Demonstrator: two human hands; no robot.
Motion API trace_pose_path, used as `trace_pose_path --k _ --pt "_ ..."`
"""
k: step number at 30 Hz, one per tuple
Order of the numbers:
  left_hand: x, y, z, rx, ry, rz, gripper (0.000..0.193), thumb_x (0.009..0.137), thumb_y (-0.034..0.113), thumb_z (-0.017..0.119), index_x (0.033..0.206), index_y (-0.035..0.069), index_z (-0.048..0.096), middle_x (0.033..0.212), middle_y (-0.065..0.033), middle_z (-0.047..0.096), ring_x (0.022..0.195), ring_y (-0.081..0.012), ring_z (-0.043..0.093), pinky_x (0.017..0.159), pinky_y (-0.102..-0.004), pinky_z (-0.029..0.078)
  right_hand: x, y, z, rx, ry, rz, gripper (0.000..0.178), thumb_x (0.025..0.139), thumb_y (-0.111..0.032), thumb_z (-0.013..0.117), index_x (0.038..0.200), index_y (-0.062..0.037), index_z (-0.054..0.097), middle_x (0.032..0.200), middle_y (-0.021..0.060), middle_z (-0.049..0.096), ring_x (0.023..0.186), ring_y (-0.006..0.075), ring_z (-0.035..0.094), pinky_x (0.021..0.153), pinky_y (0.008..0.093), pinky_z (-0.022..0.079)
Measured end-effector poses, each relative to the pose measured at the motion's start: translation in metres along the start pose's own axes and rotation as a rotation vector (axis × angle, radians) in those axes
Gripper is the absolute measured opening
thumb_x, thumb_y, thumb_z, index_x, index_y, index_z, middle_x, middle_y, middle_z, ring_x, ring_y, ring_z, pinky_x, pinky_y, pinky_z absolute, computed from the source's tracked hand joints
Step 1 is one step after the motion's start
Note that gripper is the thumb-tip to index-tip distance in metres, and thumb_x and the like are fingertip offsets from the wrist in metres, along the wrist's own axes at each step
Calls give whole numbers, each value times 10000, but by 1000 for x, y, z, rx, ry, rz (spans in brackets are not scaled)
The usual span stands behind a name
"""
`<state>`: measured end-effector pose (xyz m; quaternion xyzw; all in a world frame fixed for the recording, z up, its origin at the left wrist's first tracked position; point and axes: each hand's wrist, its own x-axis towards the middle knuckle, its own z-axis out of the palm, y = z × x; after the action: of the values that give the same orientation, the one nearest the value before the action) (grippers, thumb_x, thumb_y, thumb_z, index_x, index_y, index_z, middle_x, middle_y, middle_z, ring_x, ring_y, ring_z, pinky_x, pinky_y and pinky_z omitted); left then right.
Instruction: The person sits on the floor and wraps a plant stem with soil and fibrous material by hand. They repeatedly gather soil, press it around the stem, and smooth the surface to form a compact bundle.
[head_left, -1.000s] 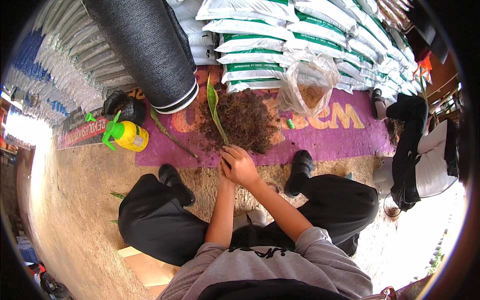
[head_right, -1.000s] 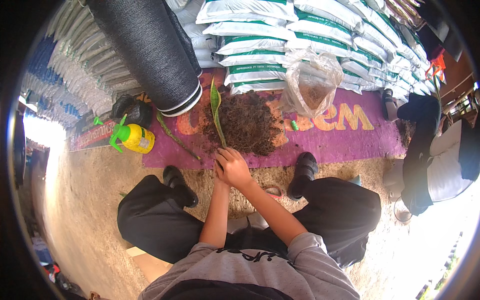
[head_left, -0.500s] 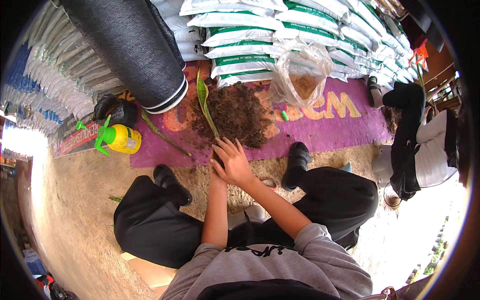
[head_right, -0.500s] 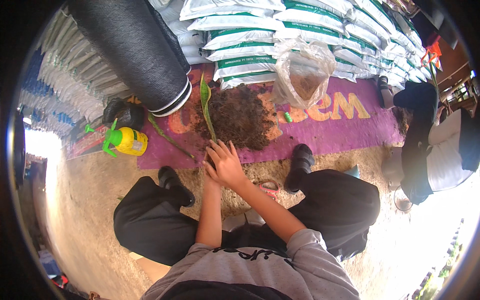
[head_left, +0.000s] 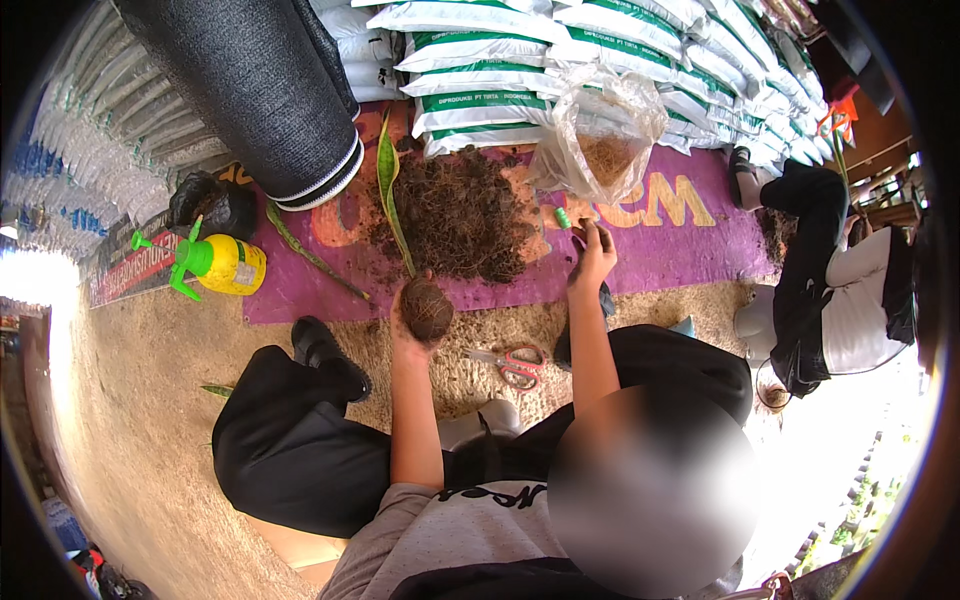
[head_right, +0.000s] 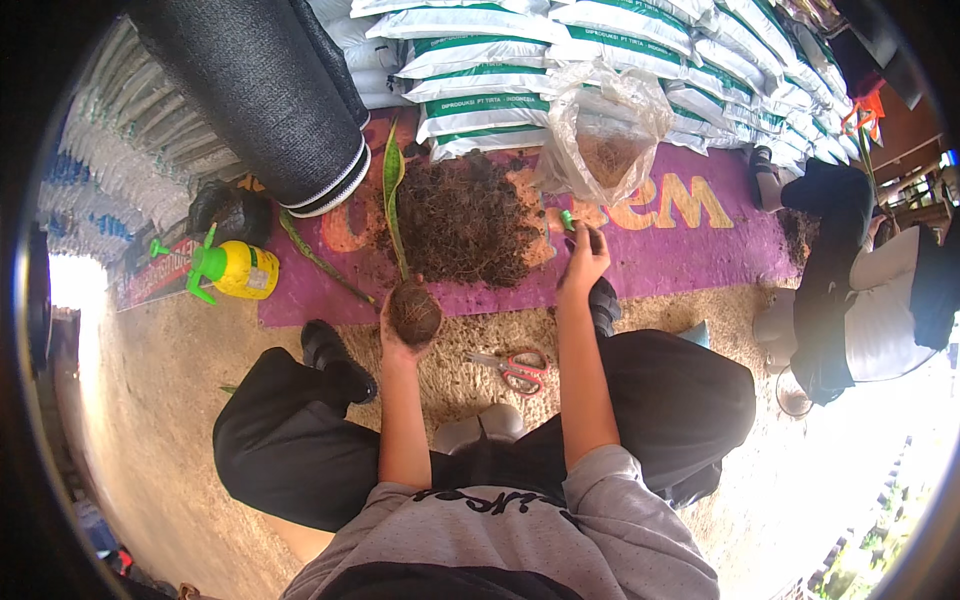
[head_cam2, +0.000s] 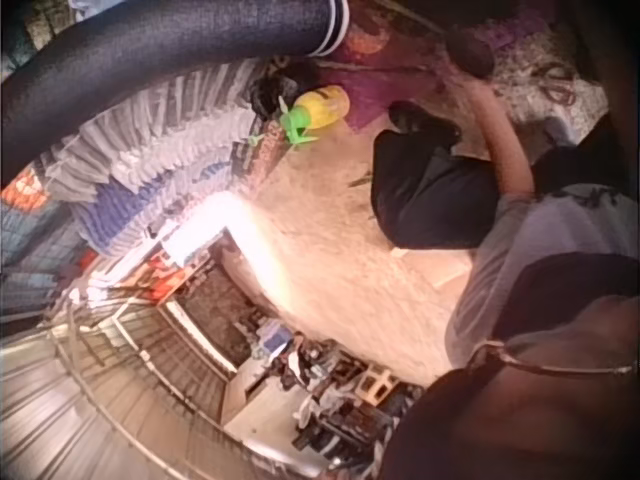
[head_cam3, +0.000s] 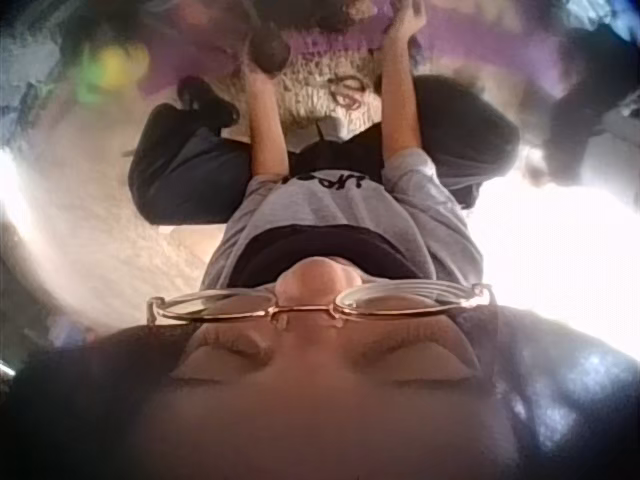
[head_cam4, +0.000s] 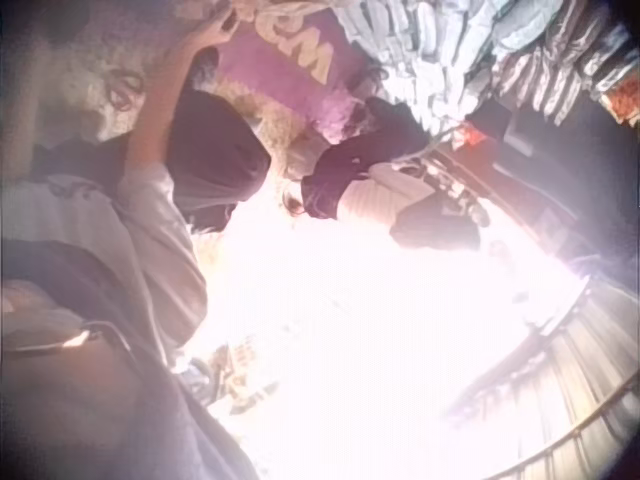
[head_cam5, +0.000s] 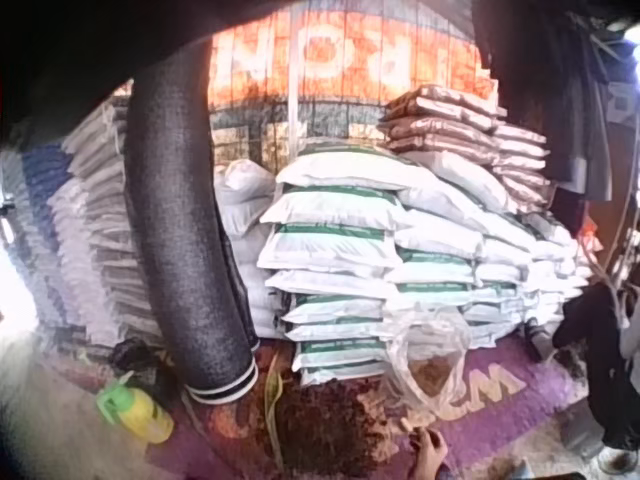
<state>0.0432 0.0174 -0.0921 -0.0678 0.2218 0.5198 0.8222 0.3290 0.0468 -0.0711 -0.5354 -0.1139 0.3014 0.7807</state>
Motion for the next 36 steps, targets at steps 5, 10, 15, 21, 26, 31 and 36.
trace_pose_path --k 5,10,15,21,26,31,36 --pt "-2 -9 7 44 143 31 372 930 317 483 1091 13 626 872 -99 668 727 -232 661 628 -384 569 34 74 -21 -266 0 22 169 822 -110 677 930 19 653 780 77 677 658 202 653 616 277 492" --pt "0 -12 14 89 180 20 354 929 324 489 1091 42 629 924 -94 663 772 -229 657 648 -391 564 37 132 -20 -1072 -584 -257 444 719 -152 723 1138 -46 623 1086 172 638 990 354 599 844 420 480" --pt "1 -19 23 52 171 7 349 915 330 512 1098 57 628 945 -90 662 786 -244 655 681 -409 560 -1 148 -7 -1309 -961 -646 482 723 -114 693 1198 -125 609 1238 136 568 1083 323 556 920 450 459" --pt "11 -27 22 97 326 -44 373 914 350 490 1120 67 621 937 -90 654 815 -250 648 708 -420 560 13 164 15 -1566 -1354 -373 296 703 -16 587 979 -86 668 1078 126 650 1008 328 618 872 448 491" --pt "20 -33 10 89 360 -42 383 897 355 528 1135 70 620 940 -80 654 819 -242 647 714 -407 559 86 152 43 -1016 -458 -228 267 751 -91 644 1006 -14 645 940 228 647 912 379 629 802 440 499" --pt "29 -39 10 115 420 -64 412 875 379 565 1139 66 611 902 -72 637 789 -242 631 713 -403 545 113 153 79 -1416 -392 -345 656 771 -164 685 1369 -91 427 1414 192 383 1281 370 398 996 510 379" --pt "38 -41 7 93 355 -70 468 868 386 572 1207 63 560 910 -65 606 781 -228 614 676 -389 529 84 184 119 -1465 -1179 -369 762 826 -212 669 1470 -137 267 1551 149 156 1396 367 226 1091 561 277"
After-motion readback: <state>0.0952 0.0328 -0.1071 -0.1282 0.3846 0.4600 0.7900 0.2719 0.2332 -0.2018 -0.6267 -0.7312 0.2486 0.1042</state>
